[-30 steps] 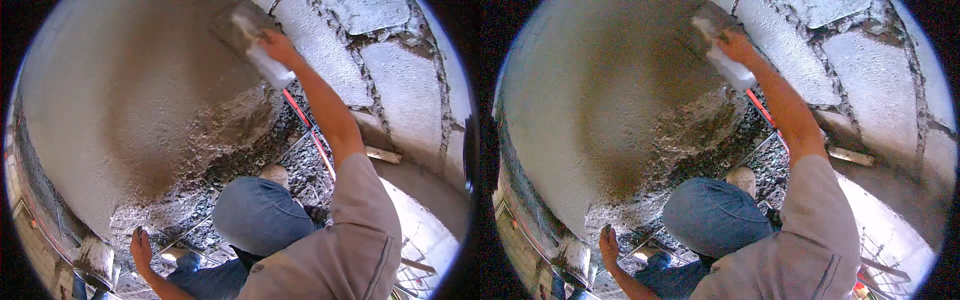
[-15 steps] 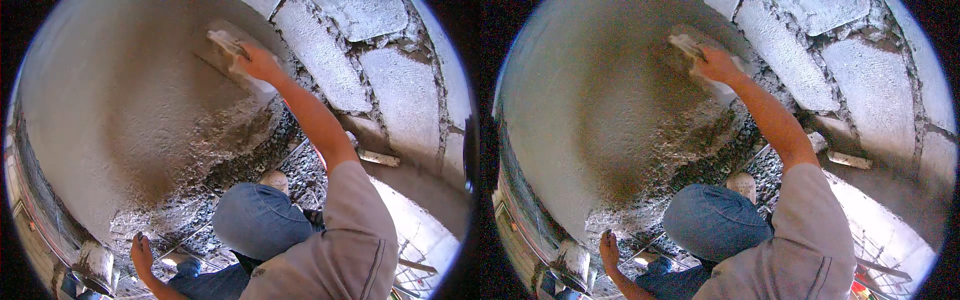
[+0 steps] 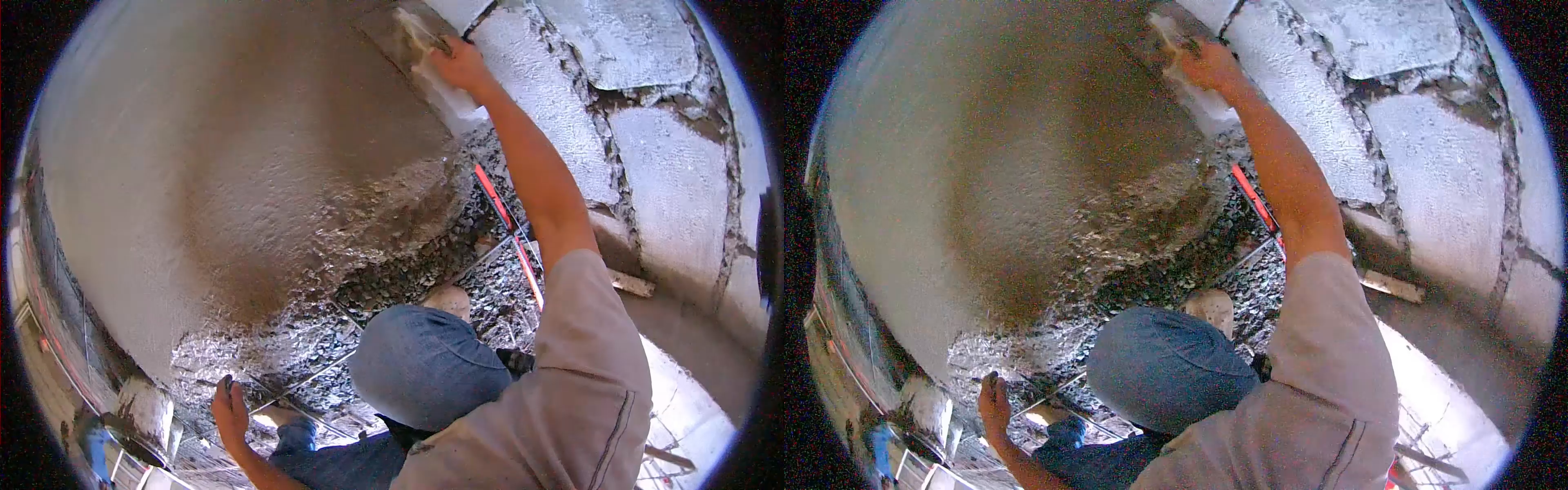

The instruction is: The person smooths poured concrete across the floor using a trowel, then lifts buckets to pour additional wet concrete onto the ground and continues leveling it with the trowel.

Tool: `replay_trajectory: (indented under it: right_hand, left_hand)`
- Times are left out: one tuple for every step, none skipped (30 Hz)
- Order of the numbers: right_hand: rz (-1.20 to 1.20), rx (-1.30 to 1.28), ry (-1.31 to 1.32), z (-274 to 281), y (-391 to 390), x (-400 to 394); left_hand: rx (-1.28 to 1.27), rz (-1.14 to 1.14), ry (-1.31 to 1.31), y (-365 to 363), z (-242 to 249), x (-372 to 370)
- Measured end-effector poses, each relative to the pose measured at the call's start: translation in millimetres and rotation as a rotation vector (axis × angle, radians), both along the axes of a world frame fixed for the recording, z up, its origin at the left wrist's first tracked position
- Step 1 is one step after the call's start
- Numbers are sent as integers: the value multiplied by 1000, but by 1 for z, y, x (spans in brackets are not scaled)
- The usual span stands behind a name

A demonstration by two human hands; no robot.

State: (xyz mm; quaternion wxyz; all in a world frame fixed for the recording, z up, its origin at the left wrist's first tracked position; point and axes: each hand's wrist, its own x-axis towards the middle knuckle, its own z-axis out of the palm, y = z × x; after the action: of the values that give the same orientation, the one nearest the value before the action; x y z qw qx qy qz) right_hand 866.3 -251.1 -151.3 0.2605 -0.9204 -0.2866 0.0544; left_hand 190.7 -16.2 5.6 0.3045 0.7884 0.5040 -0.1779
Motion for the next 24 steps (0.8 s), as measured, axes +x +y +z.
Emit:
replay_trajectory:
  right_hand:
    - [-7,-47,-74,-11,6,9]
    - [6,-39,-68,-22,13,19]
    - [7,13,-29,-19,22,21]
    - [4,62,10,-18,27,20]
    - [58,110,4,-16,28,18]
    - [59,109,5,-12,34,11]
    - [84,144,84,-10,40,5]
    - [109,181,159,-7,48,-2]
    - [109,183,159,-5,54,-13]
    - [182,129,155,0,59,-28]
    - [252,72,151,5,62,-42]
    - [300,88,177,2,64,-59]
    - [349,106,205,-3,64,-79]
    - [424,192,198,-2,63,-102]
    - [499,279,194,1,59,-124]
    - [503,279,200,20,57,-140]
    - [579,116,335,49,57,-151]
    - [652,-51,467,64,57,-155]
    - [650,125,408,48,56,-153]
    - [667,128,406,44,60,-143]
    - [523,190,398,40,64,-131]
    - [377,249,387,36,67,-114]
    - [298,201,314,28,73,-88]
    - [221,155,243,16,80,-58]
  left_hand:
    - [11,-24,16,-1,2,5]
    - [21,-50,34,-2,4,9]
    - [48,-114,25,-2,6,13]
    - [50,-108,30,-3,9,15]
    - [41,-69,36,-5,12,19]
    - [32,-31,42,-7,14,25]
    - [125,-123,32,-12,18,35]
    - [128,-123,31,-11,19,35]
    - [112,-104,63,-11,19,35]
    - [94,-87,92,-10,18,35]
    - [90,-91,89,-10,17,33]
    - [77,-61,60,-10,15,31]
    - [65,-29,33,-10,13,30]
    - [65,-29,32,-8,13,30]
    - [46,-17,48,-7,13,30]
    - [28,-3,67,-7,13,28]
    - [27,5,71,-6,14,27]
    - [50,-37,57,-5,14,27]
    - [77,-75,40,-5,14,27]
    - [84,-60,40,-6,14,26]
    - [99,-80,43,-7,15,26]
    - [113,-102,45,-8,17,28]
    - [91,-67,49,-11,23,37]
    - [96,-46,49,-12,23,36]
